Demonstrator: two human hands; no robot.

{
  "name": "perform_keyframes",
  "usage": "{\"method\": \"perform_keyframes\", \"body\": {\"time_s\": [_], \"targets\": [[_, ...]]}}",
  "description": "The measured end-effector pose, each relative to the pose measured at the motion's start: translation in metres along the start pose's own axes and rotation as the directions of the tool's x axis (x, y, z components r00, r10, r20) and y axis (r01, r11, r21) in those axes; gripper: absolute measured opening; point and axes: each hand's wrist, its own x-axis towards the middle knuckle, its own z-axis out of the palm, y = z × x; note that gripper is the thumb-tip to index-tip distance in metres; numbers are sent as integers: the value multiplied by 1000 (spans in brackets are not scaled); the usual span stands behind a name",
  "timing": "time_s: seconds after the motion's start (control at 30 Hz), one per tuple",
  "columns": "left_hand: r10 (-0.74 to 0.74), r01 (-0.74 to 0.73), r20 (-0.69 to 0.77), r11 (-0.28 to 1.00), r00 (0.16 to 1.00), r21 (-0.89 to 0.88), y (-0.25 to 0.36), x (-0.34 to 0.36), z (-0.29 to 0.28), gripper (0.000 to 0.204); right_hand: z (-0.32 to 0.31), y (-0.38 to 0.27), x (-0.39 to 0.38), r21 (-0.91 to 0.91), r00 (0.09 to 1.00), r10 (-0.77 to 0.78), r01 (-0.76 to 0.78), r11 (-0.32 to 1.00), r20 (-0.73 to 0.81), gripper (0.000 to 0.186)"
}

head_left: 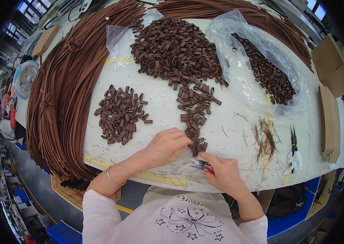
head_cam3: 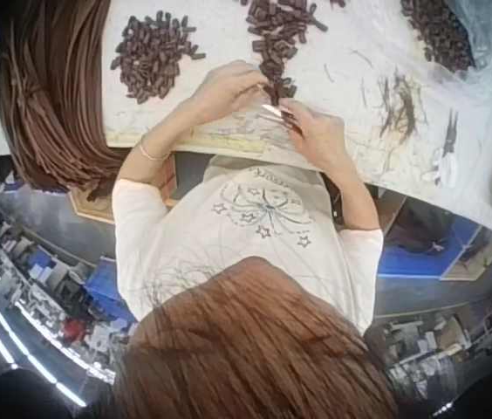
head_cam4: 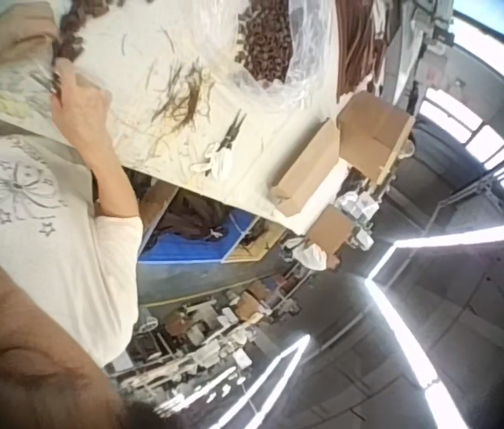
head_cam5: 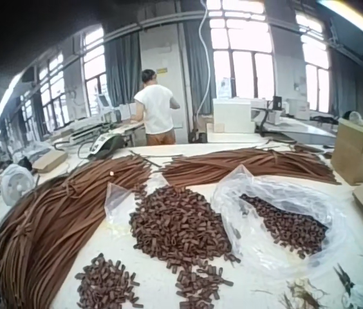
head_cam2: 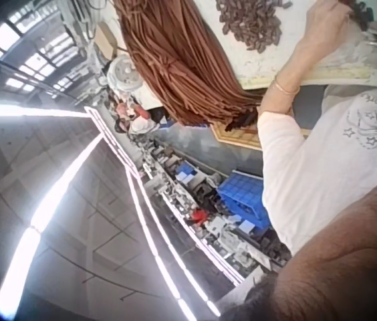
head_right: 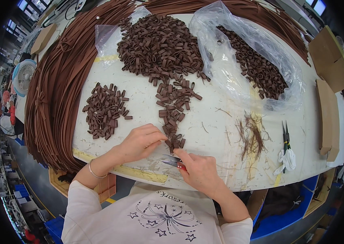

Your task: The person uses pliers to trim small brown leather pieces on a white workbench. They repeatedly pick up individual pieces, hold them with the pliers, and trim the ends, dropping the finished pieces into a growing pile. The workspace contains large bundles of leather strips and plastic bags of pre-cut pieces.

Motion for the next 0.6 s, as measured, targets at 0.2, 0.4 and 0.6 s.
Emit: {"method": "perform_keyframes", "body": {"time_s": [0.2, 0.4, 0.6], "targets": [[84, -86, 60, 996, 995, 24, -12, 9, 20, 17, 8, 6, 13, -102, 998, 30, -24, 995, 57, 47], [-154, 164, 69, 970, 986, -177, 2, 5, 21, 13, 7, 8, 18, 143, 978, 205, -199, 969, -28, 34], [-442, 406, 164, 535, 882, -741, 10, 11, 32, 11, 1, 16, 21, 311, 966, 229, -256, 915, 120, 18]]}}
